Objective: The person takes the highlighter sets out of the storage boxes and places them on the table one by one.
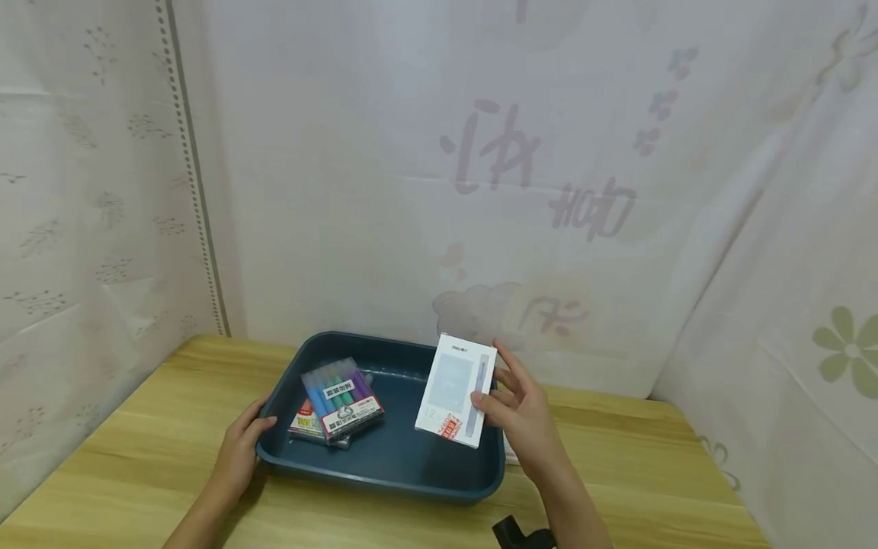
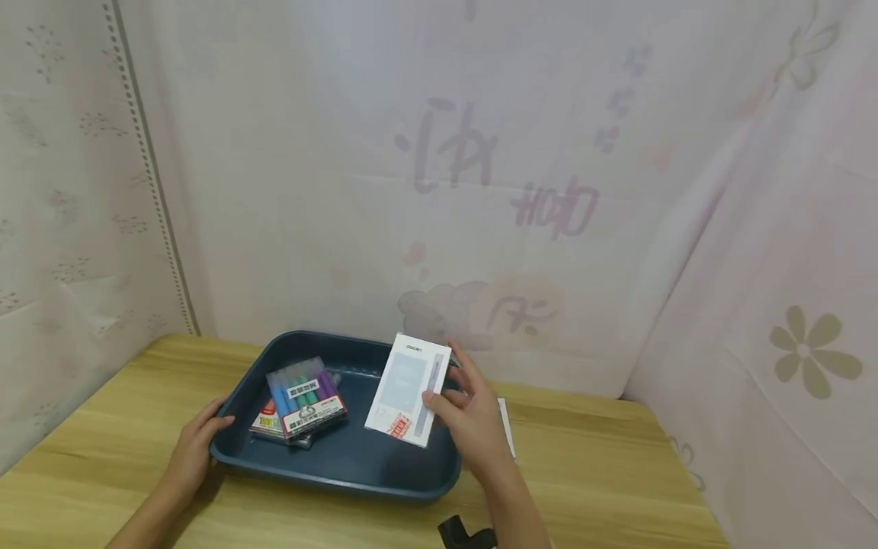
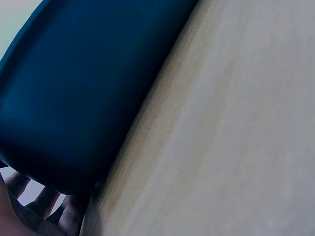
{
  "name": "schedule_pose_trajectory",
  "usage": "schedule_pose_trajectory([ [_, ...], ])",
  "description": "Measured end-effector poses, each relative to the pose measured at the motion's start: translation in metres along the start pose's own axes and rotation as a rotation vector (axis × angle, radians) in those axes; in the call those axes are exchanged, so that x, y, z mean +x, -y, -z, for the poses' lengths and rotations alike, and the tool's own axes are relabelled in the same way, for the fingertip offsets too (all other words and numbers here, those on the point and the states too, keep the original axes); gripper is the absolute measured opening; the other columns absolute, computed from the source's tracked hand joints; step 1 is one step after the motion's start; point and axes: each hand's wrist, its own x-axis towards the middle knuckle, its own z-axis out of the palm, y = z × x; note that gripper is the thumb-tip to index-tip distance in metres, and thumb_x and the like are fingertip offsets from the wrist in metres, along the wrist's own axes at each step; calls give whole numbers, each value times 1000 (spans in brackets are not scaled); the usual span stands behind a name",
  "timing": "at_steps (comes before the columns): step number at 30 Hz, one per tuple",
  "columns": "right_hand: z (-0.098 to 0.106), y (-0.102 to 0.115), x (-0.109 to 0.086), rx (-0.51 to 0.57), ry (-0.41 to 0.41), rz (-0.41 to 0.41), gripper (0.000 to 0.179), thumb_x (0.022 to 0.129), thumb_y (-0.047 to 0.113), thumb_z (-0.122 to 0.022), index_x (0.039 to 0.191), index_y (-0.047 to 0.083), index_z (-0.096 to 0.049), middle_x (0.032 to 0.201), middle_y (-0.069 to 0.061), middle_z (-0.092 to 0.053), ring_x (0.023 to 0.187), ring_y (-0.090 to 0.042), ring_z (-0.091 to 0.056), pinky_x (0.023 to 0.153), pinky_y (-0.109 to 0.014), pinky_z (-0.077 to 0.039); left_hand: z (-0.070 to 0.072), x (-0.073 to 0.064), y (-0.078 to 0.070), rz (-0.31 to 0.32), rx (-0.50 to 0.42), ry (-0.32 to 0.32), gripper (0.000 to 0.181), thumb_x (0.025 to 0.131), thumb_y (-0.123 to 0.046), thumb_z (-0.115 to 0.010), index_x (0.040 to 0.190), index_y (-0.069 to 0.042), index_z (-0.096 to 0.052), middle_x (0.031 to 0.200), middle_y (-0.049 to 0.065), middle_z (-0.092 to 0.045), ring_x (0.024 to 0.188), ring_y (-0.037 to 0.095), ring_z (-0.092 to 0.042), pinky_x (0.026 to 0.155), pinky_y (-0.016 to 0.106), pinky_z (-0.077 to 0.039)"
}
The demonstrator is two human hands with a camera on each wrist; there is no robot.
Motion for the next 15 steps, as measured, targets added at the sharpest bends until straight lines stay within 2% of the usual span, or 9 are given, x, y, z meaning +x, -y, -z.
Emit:
schedule_pose_trajectory([
  [6,20,1,-8,38,46,-9,82,95,5,-65,162,26,-22,152,-22,-43,106,-16,-71,80,-38,-61,-1,1,2,-12,-23,-13,48,102,-5,-42,148,8,-41,139,26,-51,91,-6,-57,72,22,-55],
  [10,33,4,-13,28,75,8,80,97,5,-64,162,27,-22,152,-23,-41,103,-15,-72,80,-37,-61,-1,1,2,-17,-38,-19,47,102,-6,-43,148,7,-42,136,19,-54,91,-5,-59,72,23,-57],
  [12,39,4,-17,21,69,25,79,97,5,-62,162,27,-22,150,-18,-43,103,-16,-72,79,-37,-61,-1,0,2,-17,-43,-13,48,103,-7,-42,148,6,-42,138,21,-52,92,-5,-59,72,22,-57],
  [15,51,3,-22,21,34,55,77,98,4,-60,162,23,-21,143,-3,-52,103,-16,-72,78,-34,-61,-2,0,1,-18,-29,-5,48,103,-7,-42,149,6,-41,144,27,-48,94,-8,-57,75,20,-55],
])
